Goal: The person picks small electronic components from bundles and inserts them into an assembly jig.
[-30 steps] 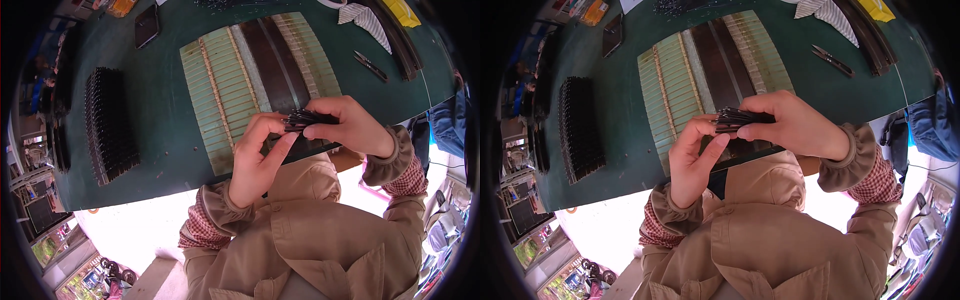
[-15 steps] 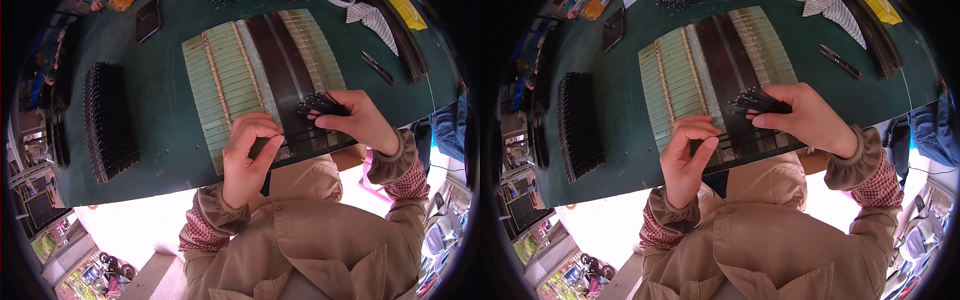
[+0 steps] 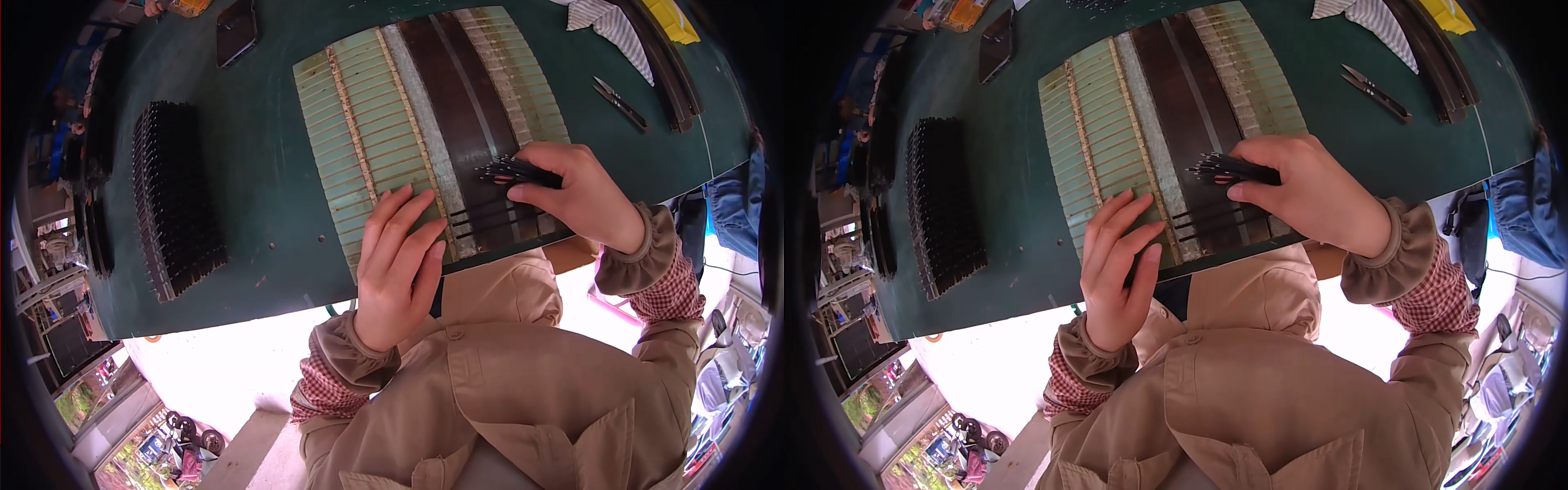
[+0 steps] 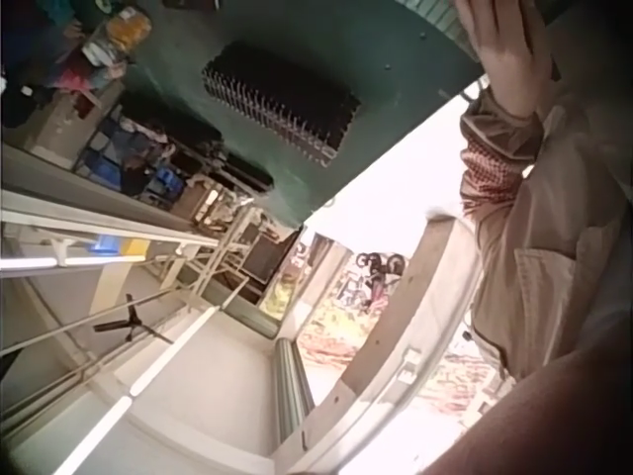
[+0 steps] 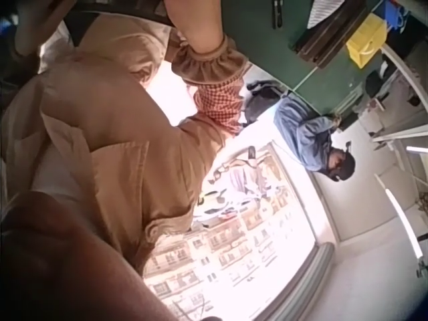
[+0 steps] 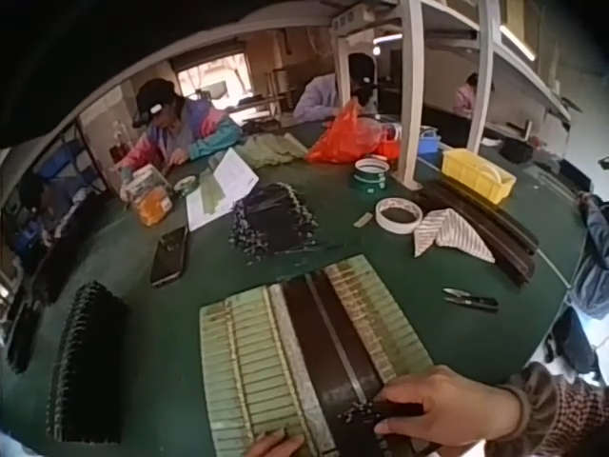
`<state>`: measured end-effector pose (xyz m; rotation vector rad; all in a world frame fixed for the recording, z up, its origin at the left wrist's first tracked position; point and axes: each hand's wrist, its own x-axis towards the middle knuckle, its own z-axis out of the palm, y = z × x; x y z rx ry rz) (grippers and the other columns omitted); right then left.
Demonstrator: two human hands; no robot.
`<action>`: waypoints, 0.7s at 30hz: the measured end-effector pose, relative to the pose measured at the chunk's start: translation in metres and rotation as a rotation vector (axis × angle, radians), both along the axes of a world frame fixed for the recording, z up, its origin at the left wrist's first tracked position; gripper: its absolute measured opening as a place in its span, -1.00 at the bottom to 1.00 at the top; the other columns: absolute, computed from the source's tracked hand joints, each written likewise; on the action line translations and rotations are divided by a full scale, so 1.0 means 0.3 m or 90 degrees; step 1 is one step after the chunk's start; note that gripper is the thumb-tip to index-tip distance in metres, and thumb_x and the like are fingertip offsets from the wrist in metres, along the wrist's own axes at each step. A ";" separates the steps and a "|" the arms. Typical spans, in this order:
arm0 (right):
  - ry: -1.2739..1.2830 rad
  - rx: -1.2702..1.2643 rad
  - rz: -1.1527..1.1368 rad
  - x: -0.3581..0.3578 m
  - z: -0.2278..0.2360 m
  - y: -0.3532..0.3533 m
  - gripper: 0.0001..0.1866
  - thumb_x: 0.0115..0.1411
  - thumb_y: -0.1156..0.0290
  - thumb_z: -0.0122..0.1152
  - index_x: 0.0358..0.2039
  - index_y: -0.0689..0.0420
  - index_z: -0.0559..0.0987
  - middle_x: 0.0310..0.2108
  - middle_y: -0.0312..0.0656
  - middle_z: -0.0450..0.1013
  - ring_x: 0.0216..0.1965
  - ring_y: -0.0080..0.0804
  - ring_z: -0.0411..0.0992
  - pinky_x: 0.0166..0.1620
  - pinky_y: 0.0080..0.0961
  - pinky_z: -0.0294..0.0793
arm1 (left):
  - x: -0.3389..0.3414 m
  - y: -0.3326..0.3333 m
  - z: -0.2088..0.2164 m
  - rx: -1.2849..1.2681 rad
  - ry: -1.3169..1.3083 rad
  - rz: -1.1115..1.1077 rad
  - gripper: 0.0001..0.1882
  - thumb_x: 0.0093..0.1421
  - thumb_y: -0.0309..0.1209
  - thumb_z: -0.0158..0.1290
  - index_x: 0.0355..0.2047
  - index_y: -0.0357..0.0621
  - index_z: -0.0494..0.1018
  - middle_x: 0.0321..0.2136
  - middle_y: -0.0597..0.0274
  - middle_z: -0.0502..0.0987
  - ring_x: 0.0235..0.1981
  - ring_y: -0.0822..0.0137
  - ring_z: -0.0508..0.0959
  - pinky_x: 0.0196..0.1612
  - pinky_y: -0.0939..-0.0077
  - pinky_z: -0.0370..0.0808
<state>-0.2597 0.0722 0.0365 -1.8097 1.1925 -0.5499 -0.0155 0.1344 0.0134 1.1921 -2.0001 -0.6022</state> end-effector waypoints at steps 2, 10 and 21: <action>0.005 0.002 0.002 0.001 -0.001 0.000 -0.78 0.04 0.51 0.32 -0.30 0.29 0.54 -0.51 -0.05 0.42 -0.54 -0.20 0.36 -0.43 -0.41 0.35 | 0.000 0.000 -0.003 -0.006 -0.010 -0.005 -0.81 0.08 -0.68 0.06 -0.26 -0.33 0.50 -0.06 -0.02 0.50 0.09 -0.07 0.41 0.17 0.10 0.31; 0.005 -0.004 0.004 0.000 -0.003 0.005 -0.79 0.03 0.52 0.32 -0.31 0.29 0.53 -0.50 -0.04 0.42 -0.54 -0.17 0.35 -0.42 -0.40 0.36 | 0.009 -0.002 -0.019 -0.003 0.017 0.000 -0.83 0.10 -0.68 0.05 -0.26 -0.34 0.50 -0.06 -0.04 0.50 0.08 -0.08 0.42 0.15 0.10 0.33; 0.166 -0.188 -0.028 0.028 -0.011 0.043 -0.79 0.03 0.55 0.29 -0.28 0.27 0.54 -0.48 -0.08 0.37 -0.50 -0.17 0.35 -0.37 -0.38 0.36 | -0.027 -0.002 -0.002 -0.025 -0.202 -0.057 -0.54 0.03 -0.40 0.20 -0.03 -0.22 0.47 0.20 -0.07 0.28 0.17 -0.10 0.28 0.20 -0.05 0.21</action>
